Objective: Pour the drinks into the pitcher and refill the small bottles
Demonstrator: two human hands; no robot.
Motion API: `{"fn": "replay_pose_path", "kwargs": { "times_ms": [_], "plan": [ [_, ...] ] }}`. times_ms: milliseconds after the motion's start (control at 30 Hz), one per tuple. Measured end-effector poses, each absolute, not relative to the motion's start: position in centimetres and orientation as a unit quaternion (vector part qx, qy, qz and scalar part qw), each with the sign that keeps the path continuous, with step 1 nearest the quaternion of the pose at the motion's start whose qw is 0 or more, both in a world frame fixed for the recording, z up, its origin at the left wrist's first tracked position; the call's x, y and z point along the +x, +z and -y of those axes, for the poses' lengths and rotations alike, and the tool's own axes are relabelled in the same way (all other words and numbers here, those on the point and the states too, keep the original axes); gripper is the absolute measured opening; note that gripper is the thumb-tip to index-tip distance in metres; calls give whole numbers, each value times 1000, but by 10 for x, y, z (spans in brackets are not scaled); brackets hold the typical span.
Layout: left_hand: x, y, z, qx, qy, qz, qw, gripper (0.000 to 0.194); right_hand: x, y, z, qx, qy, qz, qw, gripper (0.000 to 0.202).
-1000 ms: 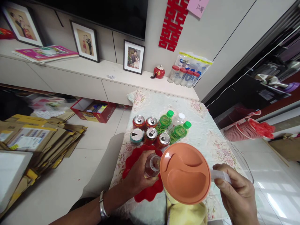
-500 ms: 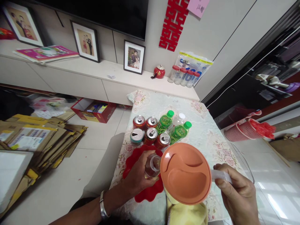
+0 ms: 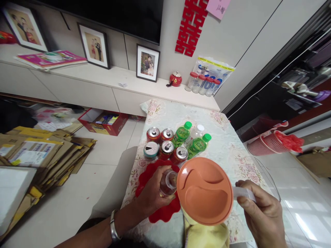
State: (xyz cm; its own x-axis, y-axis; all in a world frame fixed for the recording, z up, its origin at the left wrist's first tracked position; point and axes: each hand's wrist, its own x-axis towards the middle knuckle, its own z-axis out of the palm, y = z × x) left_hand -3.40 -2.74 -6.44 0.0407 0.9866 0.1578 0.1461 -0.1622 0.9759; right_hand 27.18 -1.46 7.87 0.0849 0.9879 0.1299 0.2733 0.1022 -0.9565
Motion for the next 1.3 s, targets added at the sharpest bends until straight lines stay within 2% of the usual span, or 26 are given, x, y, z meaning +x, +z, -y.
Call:
{"fn": "replay_pose_path", "kwargs": {
  "times_ms": [133, 267, 400, 567, 633, 967, 1133, 1300],
  "plan": [
    [-34, -63, 28, 577, 494, -489, 430, 73, 248, 88, 8, -565, 360, 543, 507, 60],
    [-35, -61, 27, 573, 493, -489, 435, 75, 241, 91, 6, -564, 357, 548, 504, 63],
    [-36, -60, 27, 572, 489, -487, 442, 76, 257, 85, 12, -569, 352, 557, 492, 56],
    [-37, -61, 27, 575, 478, -488, 450, 75, 281, 74, 17, -550, 375, 586, 462, 32],
    [-37, -61, 27, 576, 479, -486, 449, 75, 285, 72, 17, -546, 380, 584, 465, 29],
    [-36, -63, 27, 577, 482, -483, 449, 75, 284, 73, 17, -538, 386, 587, 464, 24],
    [-37, -63, 27, 575, 484, -480, 452, 79, 272, 80, 15, -544, 355, 584, 487, 33],
    [-37, -62, 27, 581, 481, -480, 448, 79, 269, 81, 15, -538, 365, 579, 492, 31]
  ]
}}
